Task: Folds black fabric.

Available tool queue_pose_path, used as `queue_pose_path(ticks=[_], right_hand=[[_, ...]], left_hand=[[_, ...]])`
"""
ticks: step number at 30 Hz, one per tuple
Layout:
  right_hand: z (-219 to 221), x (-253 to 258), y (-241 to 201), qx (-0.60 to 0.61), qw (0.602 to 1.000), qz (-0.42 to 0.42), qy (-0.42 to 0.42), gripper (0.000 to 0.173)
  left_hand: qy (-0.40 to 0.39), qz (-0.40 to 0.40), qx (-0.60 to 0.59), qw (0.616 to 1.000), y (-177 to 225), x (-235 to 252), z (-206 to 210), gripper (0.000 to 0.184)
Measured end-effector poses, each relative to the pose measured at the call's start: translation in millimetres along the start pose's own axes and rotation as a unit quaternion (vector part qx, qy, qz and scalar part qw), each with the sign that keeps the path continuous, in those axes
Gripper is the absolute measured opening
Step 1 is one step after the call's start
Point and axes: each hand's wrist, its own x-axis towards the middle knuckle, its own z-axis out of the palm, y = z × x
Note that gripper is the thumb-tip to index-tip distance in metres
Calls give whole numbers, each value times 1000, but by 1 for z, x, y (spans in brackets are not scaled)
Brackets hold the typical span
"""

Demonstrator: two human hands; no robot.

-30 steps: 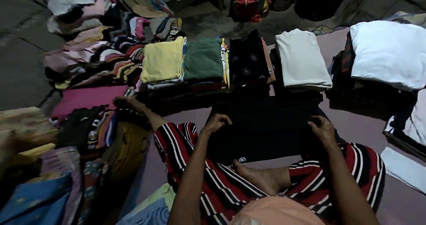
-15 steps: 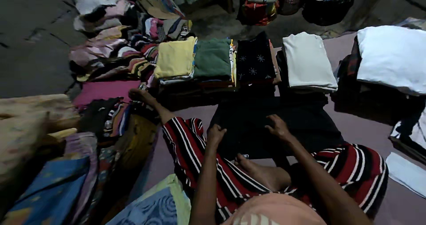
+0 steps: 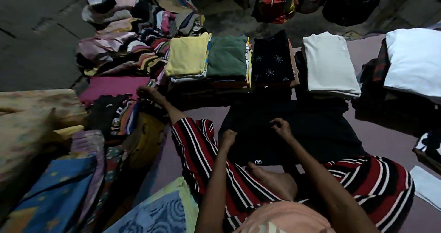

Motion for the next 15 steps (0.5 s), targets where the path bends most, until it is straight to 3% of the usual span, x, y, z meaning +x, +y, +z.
queue_pose_path(ticks=[3, 6, 8, 10, 15], right_hand=[[-2, -23, 8, -45, 996, -51, -55, 22], [-9, -41, 5, -142, 973, -74, -165, 25], [-19, -44, 5, -176, 965, -75, -180, 30], [-43, -41, 2, -180, 973, -34, -138, 39], [-139, -26, 24, -189, 970, 139, 68, 52]], left_hand=[[2, 17, -24, 1000, -10, 0, -5, 31], [-20, 20, 76, 997, -13, -8, -11, 31], [1, 2, 128, 992, -13, -9, -8, 40], [48, 11, 118, 992, -9, -8, -9, 47], [133, 82, 94, 983, 9, 9, -16, 50]])
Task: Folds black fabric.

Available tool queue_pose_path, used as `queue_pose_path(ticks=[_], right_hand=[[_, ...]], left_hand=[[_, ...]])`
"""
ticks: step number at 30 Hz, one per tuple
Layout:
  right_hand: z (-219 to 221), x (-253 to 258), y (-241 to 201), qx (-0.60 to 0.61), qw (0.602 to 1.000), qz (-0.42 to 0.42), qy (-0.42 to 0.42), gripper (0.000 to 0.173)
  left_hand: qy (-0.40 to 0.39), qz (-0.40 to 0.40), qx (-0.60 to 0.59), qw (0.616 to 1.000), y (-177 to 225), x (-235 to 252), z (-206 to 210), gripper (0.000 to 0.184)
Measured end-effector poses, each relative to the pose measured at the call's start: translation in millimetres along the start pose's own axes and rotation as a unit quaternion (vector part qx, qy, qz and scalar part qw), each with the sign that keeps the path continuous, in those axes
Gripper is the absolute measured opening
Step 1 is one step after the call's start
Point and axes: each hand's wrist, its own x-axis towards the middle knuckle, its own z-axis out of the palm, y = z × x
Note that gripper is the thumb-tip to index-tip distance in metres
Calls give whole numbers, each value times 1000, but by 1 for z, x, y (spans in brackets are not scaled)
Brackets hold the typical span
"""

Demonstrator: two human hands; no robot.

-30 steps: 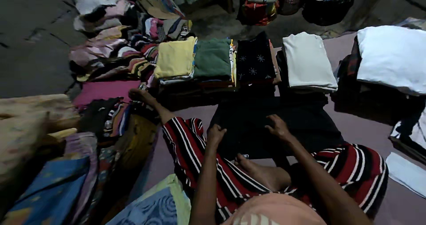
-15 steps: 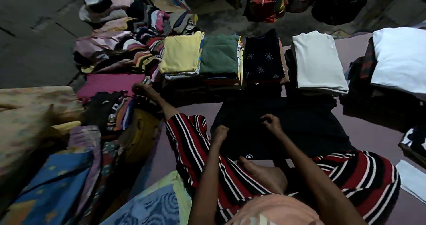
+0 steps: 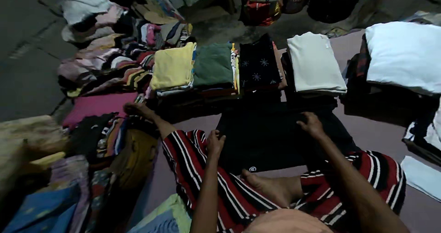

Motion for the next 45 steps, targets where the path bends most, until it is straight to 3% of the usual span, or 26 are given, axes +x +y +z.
queue_pose_path(ticks=[4, 8, 10, 13, 15, 18, 21, 23, 26, 29, 35, 41, 43, 45], right_hand=[[-40, 23, 61, 13, 984, 142, 109, 67], [-45, 23, 91, -17, 966, 248, 70, 82], [-45, 24, 91, -53, 963, 265, 19, 71], [-54, 29, 88, -73, 955, 284, -33, 52], [-63, 34, 86, -70, 954, 291, -28, 58], [-69, 51, 91, 29, 970, 233, 57, 84], [-58, 79, 87, 68, 966, 211, 132, 85], [-50, 98, 75, 61, 959, 247, 127, 77], [-44, 111, 54, 0, 961, 268, 64, 51], [-53, 112, 51, 63, 967, 238, 69, 45], [-75, 97, 63, 323, 920, 188, 123, 51], [-98, 44, 79, 361, 924, 24, 122, 87], [-101, 20, 89, 309, 946, -16, 100, 71], [-95, 0, 102, 186, 981, -16, 58, 38]], left_hand=[[36, 46, -5, 998, 11, 38, -2, 53], [41, -6, 35, 999, 18, 76, 8, 70], [14, -29, 74, 997, 18, 85, 17, 70], [-19, -53, 117, 992, 23, 92, 13, 48], [-28, -58, 97, 993, 22, 101, 5, 49], [-16, -45, -27, 999, 17, 121, 3, 72], [-12, -30, -23, 999, 30, 132, 8, 79], [-20, -24, 13, 999, 44, 136, 14, 73], [-19, 19, 15, 1000, 57, 136, 21, 51], [8, 55, -39, 998, 58, 132, 11, 40], [59, 71, -199, 976, 61, 116, -4, 35], [55, 133, -311, 939, 33, 71, -27, 28], [13, 176, -315, 932, 7, 47, -36, 29], [-45, 197, -253, 946, -20, 23, -40, 27]])
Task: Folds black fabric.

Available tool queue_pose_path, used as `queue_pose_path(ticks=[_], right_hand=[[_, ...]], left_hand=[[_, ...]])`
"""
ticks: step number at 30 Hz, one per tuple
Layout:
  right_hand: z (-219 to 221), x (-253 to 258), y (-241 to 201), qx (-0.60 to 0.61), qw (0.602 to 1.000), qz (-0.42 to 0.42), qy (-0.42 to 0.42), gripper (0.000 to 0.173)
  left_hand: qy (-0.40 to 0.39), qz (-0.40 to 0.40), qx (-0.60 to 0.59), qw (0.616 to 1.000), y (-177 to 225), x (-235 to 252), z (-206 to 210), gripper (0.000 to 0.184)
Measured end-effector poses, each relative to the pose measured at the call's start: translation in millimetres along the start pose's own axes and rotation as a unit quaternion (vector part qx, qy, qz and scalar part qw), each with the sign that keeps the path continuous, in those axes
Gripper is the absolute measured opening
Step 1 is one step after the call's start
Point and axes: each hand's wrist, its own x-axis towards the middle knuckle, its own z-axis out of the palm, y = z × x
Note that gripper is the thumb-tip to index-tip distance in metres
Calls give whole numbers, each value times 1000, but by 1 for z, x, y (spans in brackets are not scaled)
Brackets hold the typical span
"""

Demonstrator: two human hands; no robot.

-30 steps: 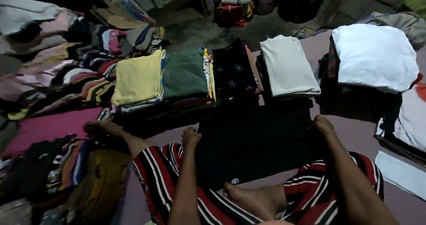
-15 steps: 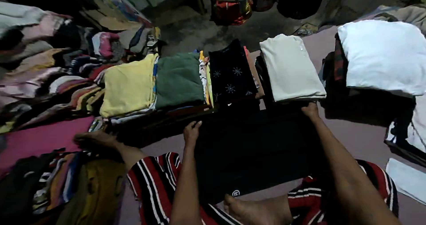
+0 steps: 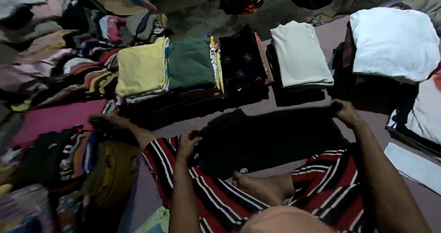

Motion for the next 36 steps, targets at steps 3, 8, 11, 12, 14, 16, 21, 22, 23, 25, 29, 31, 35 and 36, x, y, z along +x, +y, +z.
queue_pose_path(ticks=[3, 8, 11, 12, 14, 16, 21, 22, 23, 25, 29, 31, 35, 36], right_hand=[[14, -17, 27, -200, 969, 90, -110, 31], [21, -28, 27, -268, 949, 75, -148, 28], [23, -36, 26, -288, 943, 75, -150, 25], [23, -38, 24, -293, 943, 78, -139, 24], [22, -44, 19, -284, 950, 83, -96, 23], [20, -45, 18, -279, 953, 103, -59, 23], [20, -47, 19, -322, 924, 197, -68, 30], [23, -47, 19, -333, 914, 220, -72, 32], [25, -48, 18, -341, 908, 235, -62, 33], [27, -51, 7, -348, 912, 217, -8, 37], [50, -62, -25, -326, 941, 61, 70, 44], [84, -67, -46, -307, 952, 0, 9, 43], [180, -75, -82, -193, 969, -71, -136, 46], [203, -75, -88, -156, 973, -68, -156, 50]], left_hand=[[-145, -89, 167, 971, -11, -32, 6, 33], [-160, -169, 214, 949, -1, -42, 32, 46], [-136, -191, 250, 939, -5, -44, 41, 62], [-144, -184, 287, 929, -8, -44, 44, 61], [-160, -159, 333, 915, -11, -43, 48, 49], [-158, -142, 340, 916, -11, -44, 49, 40], [-90, -113, 296, 944, -7, -46, 44, 39], [-88, -108, 295, 945, -7, -46, 44, 39], [-91, -104, 294, 946, -9, -47, 44, 42], [-105, -95, 305, 942, -12, -47, 45, 57], [-162, -81, 398, 899, -4, -46, 56, 80], [-187, -87, 426, 881, 1, -45, 61, 64], [-175, -115, 365, 907, -2, -44, 55, 48], [-159, -108, 335, 922, -5, -44, 50, 45]])
